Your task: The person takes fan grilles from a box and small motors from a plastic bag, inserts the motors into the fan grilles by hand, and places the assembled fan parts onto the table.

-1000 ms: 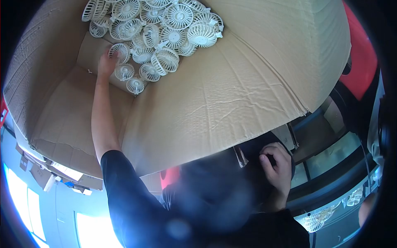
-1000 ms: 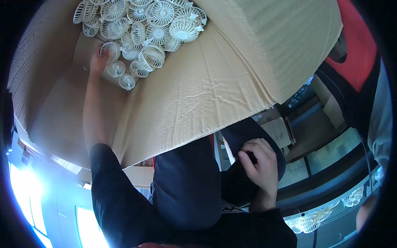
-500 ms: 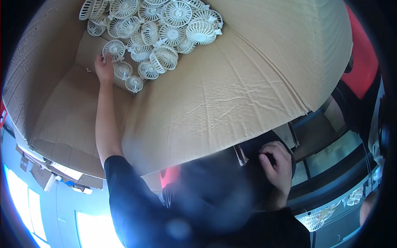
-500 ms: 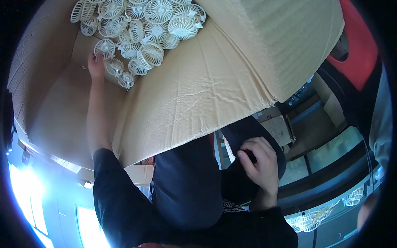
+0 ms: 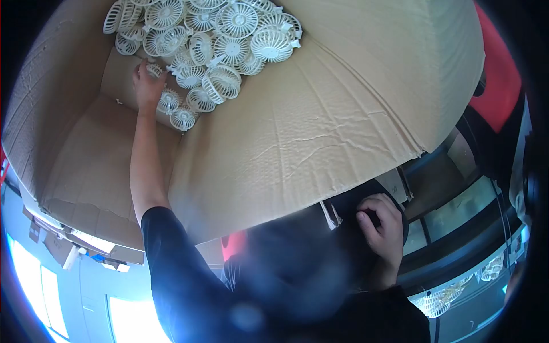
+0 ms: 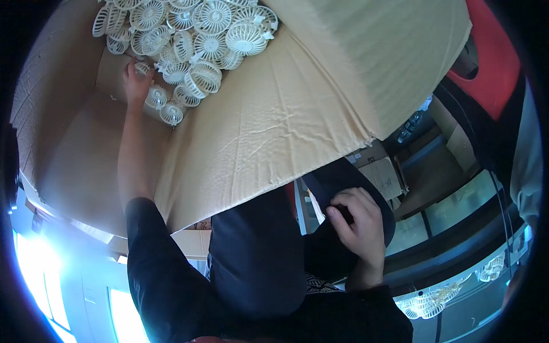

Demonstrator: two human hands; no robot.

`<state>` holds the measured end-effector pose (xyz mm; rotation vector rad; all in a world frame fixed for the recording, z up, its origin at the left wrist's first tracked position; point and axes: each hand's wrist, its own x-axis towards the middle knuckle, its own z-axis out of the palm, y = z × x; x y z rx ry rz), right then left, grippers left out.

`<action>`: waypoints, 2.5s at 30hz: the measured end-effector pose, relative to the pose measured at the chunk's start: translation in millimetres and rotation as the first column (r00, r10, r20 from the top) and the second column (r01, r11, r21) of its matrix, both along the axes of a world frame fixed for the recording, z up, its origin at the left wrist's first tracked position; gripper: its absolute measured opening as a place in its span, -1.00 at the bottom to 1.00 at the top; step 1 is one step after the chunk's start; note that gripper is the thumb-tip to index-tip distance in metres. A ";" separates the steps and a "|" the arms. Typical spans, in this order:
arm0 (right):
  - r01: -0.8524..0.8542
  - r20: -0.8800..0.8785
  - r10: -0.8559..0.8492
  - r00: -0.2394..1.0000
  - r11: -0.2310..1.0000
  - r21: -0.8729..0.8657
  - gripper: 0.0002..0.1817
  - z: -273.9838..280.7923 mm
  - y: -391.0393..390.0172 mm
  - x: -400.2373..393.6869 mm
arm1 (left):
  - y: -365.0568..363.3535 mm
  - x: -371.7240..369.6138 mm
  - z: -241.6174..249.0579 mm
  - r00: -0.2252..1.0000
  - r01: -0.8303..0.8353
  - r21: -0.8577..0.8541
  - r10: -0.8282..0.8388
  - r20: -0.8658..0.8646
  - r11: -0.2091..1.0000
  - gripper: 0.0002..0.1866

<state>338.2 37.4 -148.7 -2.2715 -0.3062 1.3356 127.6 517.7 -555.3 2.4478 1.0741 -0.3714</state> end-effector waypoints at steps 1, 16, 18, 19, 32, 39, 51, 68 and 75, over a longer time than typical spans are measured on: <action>0.008 0.000 -0.008 1.000 1.000 -0.003 -0.85 0.4 -0.5 -0.1 | 3.7 -2.1 -2.2 0.998 0.036 -0.006 -0.035 0.042 0.999 -0.07; 0.002 0.005 -0.002 1.000 1.000 0.023 -0.83 -1.7 -5.9 0.7 | -12.1 12.8 41.8 0.919 0.363 0.284 -0.289 -0.270 0.887 -0.13; -0.002 0.005 0.002 1.000 0.999 0.032 -0.82 -1.7 -6.3 -0.3 | -7.5 5.9 32.8 0.900 0.406 0.283 -0.327 -0.287 0.869 -0.13; -0.004 0.008 0.004 1.000 0.999 0.040 -0.82 -2.3 -6.6 -0.4 | -0.1 1.0 27.8 0.893 0.432 0.283 -0.364 -0.265 0.856 -0.12; 0.019 0.017 -0.019 1.000 1.000 0.017 -0.82 -1.0 -8.3 1.0 | 2.3 -11.5 30.7 0.966 0.241 0.119 -0.226 -0.129 0.963 0.01; -0.022 -0.014 0.022 1.000 0.999 0.030 -0.80 -1.4 -8.0 0.4 | -51.0 -58.1 49.9 0.945 -0.212 -0.060 0.189 -0.266 0.975 0.16; -0.018 -0.001 0.018 1.000 0.998 0.059 -0.79 -3.4 -7.7 3.0 | -55.9 -63.2 15.0 0.985 -0.020 0.080 0.033 -0.172 0.997 -0.21; -0.024 -0.053 0.025 0.998 1.000 0.020 -0.75 -2.6 -16.8 5.1 | -127.0 -105.0 62.8 0.954 0.228 0.058 -0.211 -0.215 0.972 -0.18; -0.026 -0.060 0.029 0.998 0.999 0.037 -0.74 -3.8 -16.5 5.3 | -101.9 -34.0 25.8 0.908 0.142 -0.263 -0.232 -0.350 0.954 -0.41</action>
